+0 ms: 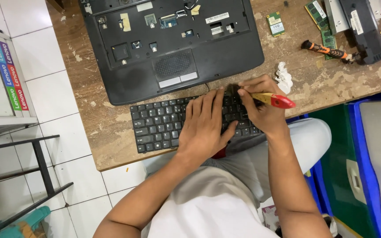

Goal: Cleaning a laptop keyboard using a cloth and a brush.

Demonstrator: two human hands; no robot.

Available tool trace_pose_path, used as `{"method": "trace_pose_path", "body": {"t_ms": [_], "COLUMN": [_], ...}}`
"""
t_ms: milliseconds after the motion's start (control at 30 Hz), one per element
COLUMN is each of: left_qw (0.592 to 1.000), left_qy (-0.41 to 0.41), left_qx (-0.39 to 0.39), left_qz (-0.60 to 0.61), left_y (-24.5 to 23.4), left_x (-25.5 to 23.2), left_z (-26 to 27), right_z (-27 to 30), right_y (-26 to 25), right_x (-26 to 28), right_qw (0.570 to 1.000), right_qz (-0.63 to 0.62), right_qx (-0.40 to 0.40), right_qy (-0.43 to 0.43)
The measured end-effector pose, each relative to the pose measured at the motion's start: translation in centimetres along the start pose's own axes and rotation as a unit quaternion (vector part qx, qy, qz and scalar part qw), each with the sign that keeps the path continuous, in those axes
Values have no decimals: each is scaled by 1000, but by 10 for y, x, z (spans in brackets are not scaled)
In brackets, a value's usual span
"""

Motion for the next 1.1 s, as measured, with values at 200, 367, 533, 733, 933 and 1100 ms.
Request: {"method": "trace_pose_path", "body": {"t_ms": [200, 367, 533, 733, 933, 1100], "left_qw": [1000, 1000, 1000, 1000, 1000, 999], "left_qy": [4, -1, 1, 1, 5, 19], "left_qx": [-2, -10, -18, -26, -23, -2], "left_qz": [-12, -5, 9, 2, 6, 27], "left_y": [1, 3, -1, -2, -4, -5], "left_x": [0, 0, 0, 0, -2, 1], "left_z": [-1, 0, -1, -2, -2, -1], "right_z": [8, 2, 3, 4, -2, 10], "right_y": [-1, 0, -4, -10, -2, -23], "right_x": [-9, -3, -3, -7, 3, -16], "right_qw": [999, 1000, 999, 997, 998, 984], "right_qz": [-43, 12, 35, -13, 46, -3], "right_qx": [-3, -6, -24, -71, -38, -159], "right_qy": [15, -10, -27, -16, -3, 74]}}
Point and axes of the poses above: each hand's wrist, its own z-axis away from the middle knuckle, its own y-axis out of the palm, x = y × z, the point moved 5 cm from there along -z, towards the middle knuckle, and after that the axes turned 10 degrees about -x, right-handed, at the moved point
